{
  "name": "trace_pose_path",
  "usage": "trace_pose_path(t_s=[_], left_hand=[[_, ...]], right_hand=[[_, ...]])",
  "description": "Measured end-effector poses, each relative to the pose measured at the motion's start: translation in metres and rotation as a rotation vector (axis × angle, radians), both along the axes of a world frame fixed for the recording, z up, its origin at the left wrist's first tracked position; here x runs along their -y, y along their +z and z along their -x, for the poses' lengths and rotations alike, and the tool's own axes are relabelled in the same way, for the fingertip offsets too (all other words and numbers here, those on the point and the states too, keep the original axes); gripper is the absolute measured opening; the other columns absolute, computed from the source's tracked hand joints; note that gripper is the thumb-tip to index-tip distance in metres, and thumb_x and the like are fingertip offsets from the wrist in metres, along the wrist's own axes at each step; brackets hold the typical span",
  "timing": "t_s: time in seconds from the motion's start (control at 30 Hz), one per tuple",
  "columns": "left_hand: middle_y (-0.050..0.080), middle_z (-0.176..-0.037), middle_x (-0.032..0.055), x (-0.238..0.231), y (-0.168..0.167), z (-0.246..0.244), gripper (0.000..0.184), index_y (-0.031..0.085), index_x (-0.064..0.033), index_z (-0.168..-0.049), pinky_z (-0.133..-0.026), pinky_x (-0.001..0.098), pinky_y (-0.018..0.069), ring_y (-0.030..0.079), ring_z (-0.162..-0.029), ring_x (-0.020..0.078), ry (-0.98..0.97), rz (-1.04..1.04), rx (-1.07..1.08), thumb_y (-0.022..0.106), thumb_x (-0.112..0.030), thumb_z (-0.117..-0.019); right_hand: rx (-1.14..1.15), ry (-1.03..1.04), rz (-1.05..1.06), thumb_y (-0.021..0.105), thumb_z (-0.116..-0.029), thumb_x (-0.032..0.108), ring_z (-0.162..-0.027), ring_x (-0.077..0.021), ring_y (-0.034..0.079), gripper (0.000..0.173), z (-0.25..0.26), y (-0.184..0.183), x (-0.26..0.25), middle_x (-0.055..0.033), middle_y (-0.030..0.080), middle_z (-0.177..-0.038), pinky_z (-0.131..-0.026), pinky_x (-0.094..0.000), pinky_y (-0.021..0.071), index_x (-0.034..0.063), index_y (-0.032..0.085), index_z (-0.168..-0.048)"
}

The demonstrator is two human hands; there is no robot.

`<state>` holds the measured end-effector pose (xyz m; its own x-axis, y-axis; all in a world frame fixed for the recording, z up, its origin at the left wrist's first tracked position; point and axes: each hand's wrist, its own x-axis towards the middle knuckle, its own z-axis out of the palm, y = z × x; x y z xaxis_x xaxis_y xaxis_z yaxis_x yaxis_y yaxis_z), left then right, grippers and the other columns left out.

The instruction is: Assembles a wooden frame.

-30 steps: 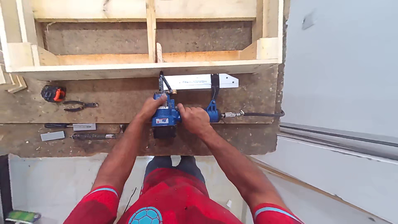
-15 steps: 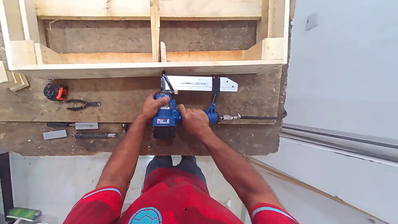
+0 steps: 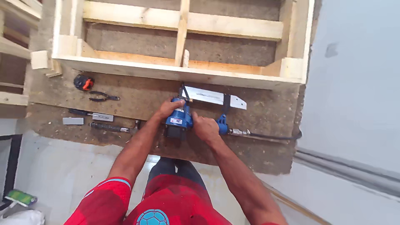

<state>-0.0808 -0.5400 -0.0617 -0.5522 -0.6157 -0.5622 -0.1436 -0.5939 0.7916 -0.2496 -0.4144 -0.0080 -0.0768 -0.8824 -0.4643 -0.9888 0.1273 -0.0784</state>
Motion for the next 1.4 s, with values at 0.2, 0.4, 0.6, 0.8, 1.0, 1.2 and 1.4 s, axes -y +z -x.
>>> trace_pose_path(t_s=[0.2,0.4,0.6,0.8,1.0,1.2,1.4], left_hand=[[0.072,-0.109,0.0184,-0.091,0.051,-0.019,0.063,0.054,0.0036,-0.134,-0.087,0.0451,0.0627,0.074,-0.094,0.025,-0.005,0.099,-0.009,0.079,-0.03,-0.087],[0.071,-0.111,0.0173,-0.197,0.08,-0.053,0.073,0.053,-0.0006,-0.138,-0.087,0.0447,0.0629,0.074,-0.094,0.0244,0.017,-0.009,0.029,0.084,-0.034,-0.0805],[0.072,-0.109,0.0149,-0.159,0.114,-0.155,0.075,0.053,0.0012,-0.138,-0.082,0.0413,0.0644,0.074,-0.09,0.0217,0.136,0.088,-0.021,0.084,-0.029,-0.077],[0.073,-0.106,0.0123,-0.023,0.111,-0.32,0.084,0.05,0.0009,-0.141,-0.08,0.0406,0.0654,0.075,-0.088,0.0197,0.236,0.33,0.053,0.083,-0.038,-0.0756],[0.074,-0.104,0.0124,0.104,0.074,-0.402,0.07,0.053,-0.0077,-0.139,-0.073,0.043,0.0647,0.074,-0.081,0.0229,0.116,0.26,0.126,0.079,-0.039,-0.083],[0.074,-0.103,0.0123,0.151,0.039,-0.406,0.068,0.056,-0.0085,-0.136,-0.074,0.0433,0.0646,0.075,-0.083,0.0233,0.03,0.179,0.039,0.081,-0.042,-0.0828],[0.074,-0.101,0.0135,0.162,0.033,-0.404,0.066,0.055,-0.0041,-0.135,-0.074,0.0425,0.0654,0.075,-0.082,0.0235,0.032,0.142,0.014,0.082,-0.035,-0.0825]], right_hand=[[0.025,0.138,0.244,0.071,-0.0867,0.015,-0.068,-0.0411,0.07,0.049,-0.002,0.036,-0.096,-0.0174,0.069,-0.077,-0.054,-0.0576,0.0536,0.0123,0.059,-0.135],[0.007,0.199,0.275,0.079,-0.0754,0.028,-0.061,-0.0301,0.07,0.054,-0.027,0.068,-0.194,-0.0074,0.069,-0.069,-0.05,-0.0493,0.0543,0.0144,0.066,-0.126],[-0.003,0.265,0.331,0.078,-0.0787,0.022,-0.061,-0.03,0.069,0.052,-0.126,0.091,-0.147,-0.0073,0.067,-0.069,-0.051,-0.047,0.0542,0.012,0.063,-0.127],[0.06,0.315,0.437,0.069,-0.0864,0.02,-0.068,-0.0362,0.07,0.05,-0.282,0.078,0.007,-0.013,0.069,-0.077,-0.056,-0.0511,0.0544,0.0106,0.059,-0.135],[0.09,0.152,0.193,0.068,-0.0846,0.031,-0.082,-0.038,0.072,0.059,-0.375,0.042,0.126,-0.0138,0.073,-0.089,-0.064,-0.0565,0.0549,0.0143,0.054,-0.139],[0.021,0.064,0.118,0.065,-0.0842,0.031,-0.081,-0.0369,0.073,0.055,-0.389,0.024,0.159,-0.0127,0.073,-0.088,-0.063,-0.0561,0.0543,0.0155,0.056,-0.136],[-0.002,0.045,0.076,0.065,-0.0855,0.029,-0.08,-0.0374,0.072,0.05,-0.392,0.019,0.167,-0.0133,0.071,-0.085,-0.063,-0.0554,0.0541,0.0141,0.055,-0.132]])
